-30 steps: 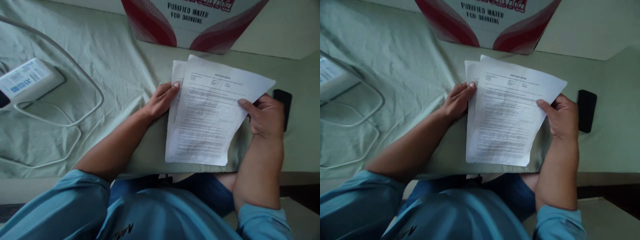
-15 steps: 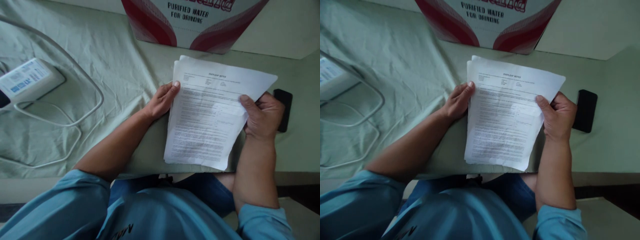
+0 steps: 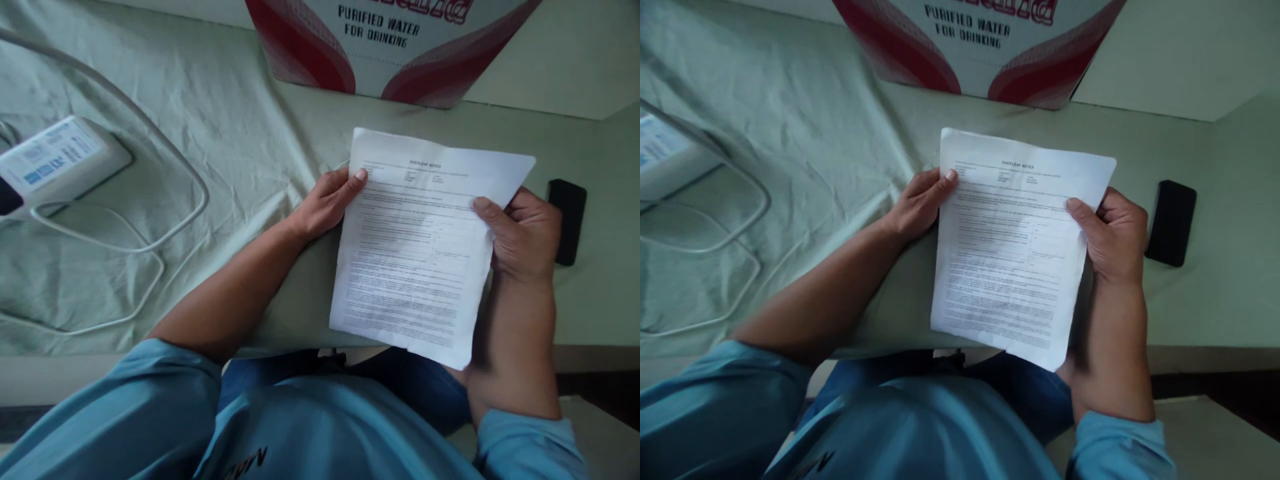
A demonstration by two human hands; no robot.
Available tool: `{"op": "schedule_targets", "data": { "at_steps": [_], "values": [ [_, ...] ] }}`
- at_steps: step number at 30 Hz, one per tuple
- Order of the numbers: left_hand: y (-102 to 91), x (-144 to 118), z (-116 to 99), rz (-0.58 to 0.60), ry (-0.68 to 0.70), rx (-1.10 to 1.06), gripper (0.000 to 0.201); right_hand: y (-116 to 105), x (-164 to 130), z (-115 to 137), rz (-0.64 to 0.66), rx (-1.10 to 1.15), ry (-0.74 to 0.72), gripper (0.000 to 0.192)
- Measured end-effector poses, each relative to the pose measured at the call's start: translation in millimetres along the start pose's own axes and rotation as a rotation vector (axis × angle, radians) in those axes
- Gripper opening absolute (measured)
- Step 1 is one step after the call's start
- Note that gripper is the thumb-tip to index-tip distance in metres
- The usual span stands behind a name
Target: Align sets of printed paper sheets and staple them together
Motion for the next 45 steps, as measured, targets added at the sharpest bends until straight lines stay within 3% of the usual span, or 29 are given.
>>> {"op": "schedule_targets", "data": {
  "at_steps": [7,11,14,16,19,21,24,28,32,38,45],
  "values": [
    [2.0,0.2,2.7,0.049,-0.004,-0.021,0.061,4.4,-0.5,-2.4,0.027,-0.003,0.014,0.027],
    [3.4,0.1,2.4,0.073,0.009,0.019,0.061,3.8,2.3,-6.8,-0.023,0.015,-0.014,0.029],
    [5.0,-0.8,0.1,0.088,0.006,0.030,0.062,1.1,5.3,-10.1,-0.054,-0.198,-0.041,0.020],
    [6.0,-1.8,-1.8,0.102,0.007,0.041,0.062,-0.7,4.0,-3.5,-0.119,-0.426,-0.147,0.028],
    [6.6,-3.7,-4.3,0.110,0.007,0.052,0.061,6.9,-7.6,20.5,-0.197,-0.630,-0.451,0.057],
    [7.8,-5.2,-6.1,0.128,0.001,0.061,0.062,19.1,-16.3,32.9,-0.163,-0.659,-0.562,0.055],
    [11.4,-7.1,-10.1,0.193,-0.011,0.082,0.065,40.7,-24.2,39.2,-0.032,-0.655,-0.581,0.042],
    [13.4,-8.2,-14.7,0.234,-0.044,0.105,0.068,60.2,-28.9,35.0,0.095,-0.791,-0.586,0.043],
    [13.7,-9.0,-17.4,0.242,-0.064,0.088,0.068,63.7,-29.5,32.7,0.108,-0.839,-0.597,0.046],
    [14.6,-9.1,-14.9,0.253,-0.039,0.123,0.060,66.3,-28.5,30.1,0.149,-0.709,-0.564,0.038],
    [9.6,-0.6,-14.7,0.123,0.129,0.314,0.056,74.2,-32.8,29.5,0.363,-0.651,-0.481,0.035]
  ]
}}
Point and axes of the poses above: each hand's wrist, its own x-axis towards the middle knuckle, its own y-axis out of the palm, z = x × y, the point moved 5 cm from there along x, towards the middle knuckle, and after that the axes turned 5 degrees about y, right-handed, at the moved point
